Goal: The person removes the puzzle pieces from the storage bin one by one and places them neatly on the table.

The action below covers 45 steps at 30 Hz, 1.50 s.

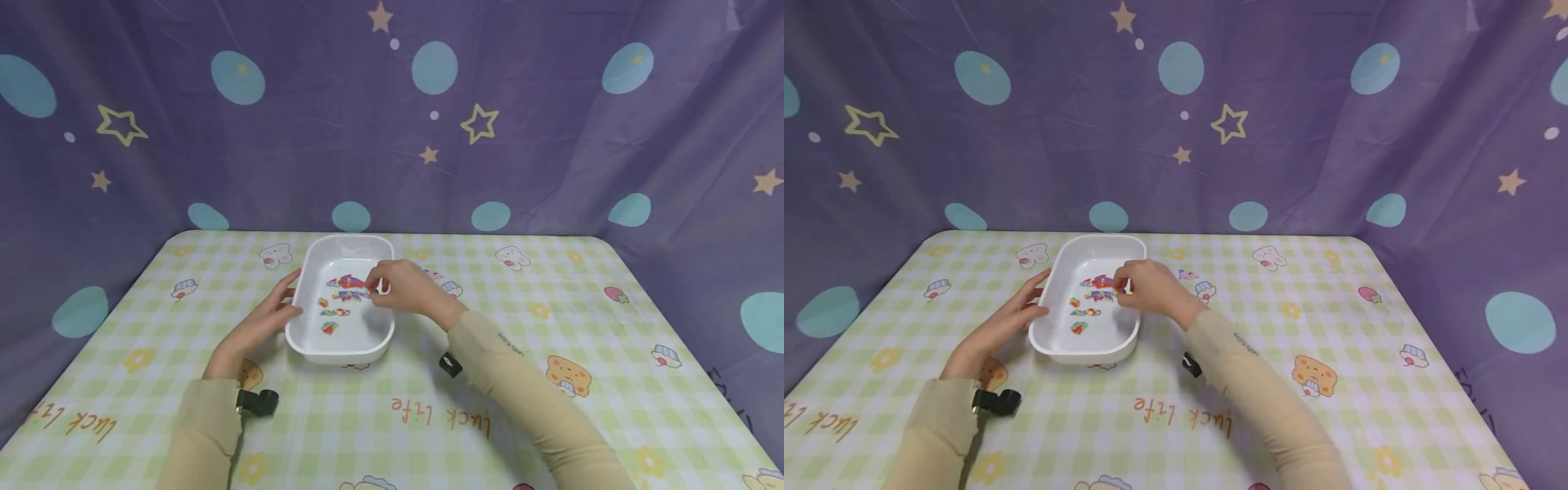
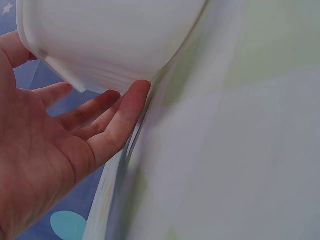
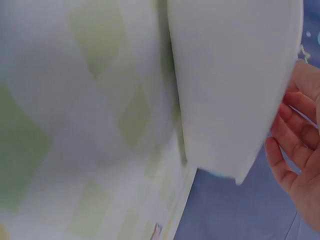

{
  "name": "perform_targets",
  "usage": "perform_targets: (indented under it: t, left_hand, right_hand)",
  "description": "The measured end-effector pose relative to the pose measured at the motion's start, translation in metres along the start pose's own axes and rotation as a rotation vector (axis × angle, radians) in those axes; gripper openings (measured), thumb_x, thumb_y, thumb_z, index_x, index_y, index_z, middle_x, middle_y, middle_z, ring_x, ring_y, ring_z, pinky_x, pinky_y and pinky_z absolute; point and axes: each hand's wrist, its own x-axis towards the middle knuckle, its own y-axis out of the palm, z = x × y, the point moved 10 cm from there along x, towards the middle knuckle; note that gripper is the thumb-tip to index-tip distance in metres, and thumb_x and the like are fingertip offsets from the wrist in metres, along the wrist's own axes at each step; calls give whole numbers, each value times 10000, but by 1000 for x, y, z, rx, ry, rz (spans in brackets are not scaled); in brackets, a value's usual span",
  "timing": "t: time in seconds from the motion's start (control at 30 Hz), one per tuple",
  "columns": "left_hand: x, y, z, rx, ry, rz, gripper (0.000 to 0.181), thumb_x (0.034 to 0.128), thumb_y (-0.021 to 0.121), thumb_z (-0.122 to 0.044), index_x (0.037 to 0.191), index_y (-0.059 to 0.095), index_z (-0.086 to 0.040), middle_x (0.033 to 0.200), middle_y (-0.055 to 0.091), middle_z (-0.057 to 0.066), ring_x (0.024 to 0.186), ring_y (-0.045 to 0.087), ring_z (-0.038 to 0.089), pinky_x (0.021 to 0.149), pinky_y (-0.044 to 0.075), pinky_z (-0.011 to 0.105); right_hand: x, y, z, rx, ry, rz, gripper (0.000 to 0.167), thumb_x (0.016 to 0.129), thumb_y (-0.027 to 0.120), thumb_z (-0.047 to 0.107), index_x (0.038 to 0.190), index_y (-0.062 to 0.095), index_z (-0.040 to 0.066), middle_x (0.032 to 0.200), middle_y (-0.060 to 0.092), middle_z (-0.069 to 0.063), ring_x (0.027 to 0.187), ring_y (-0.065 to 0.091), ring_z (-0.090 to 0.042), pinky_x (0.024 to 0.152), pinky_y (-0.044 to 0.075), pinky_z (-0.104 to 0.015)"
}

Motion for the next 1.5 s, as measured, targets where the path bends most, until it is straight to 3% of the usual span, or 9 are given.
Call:
perform_targets:
  t: [0.37, 1.07, 1.5]
  left_hand:
    - [1, 1, 2, -10, -12, 0, 689, 916, 460, -201, 1463, 60, -321, 1373, 287, 201, 1131, 439, 364, 846, 446, 385]
    - [0, 0, 1, -11, -15, 5, 688, 915, 461, -213, 1459, 60, -342, 1372, 281, 197, 1129, 443, 356, 863, 432, 383]
    - [0, 0, 0, -13, -11, 3, 693, 911, 466, -209, 1464, 62, -314, 1365, 291, 210, 1122, 448, 358, 848, 438, 364]
  right_hand:
    - [-10, -23, -31, -21, 36, -55, 108, 761, 632, 155, 862, 670, 147, 821, 625, 51, 748, 585, -121, 664, 451, -208]
    - [-50, -19, -134, -71, 358, 44, 160, 792, 682, 233, 910, 700, 126, 872, 662, -1, 741, 577, -143, 671, 458, -320]
    - [-64, -14, -160, -94, 456, 69, 141, 798, 660, 204, 904, 710, 125, 898, 681, -29, 815, 606, -184, 743, 471, -359]
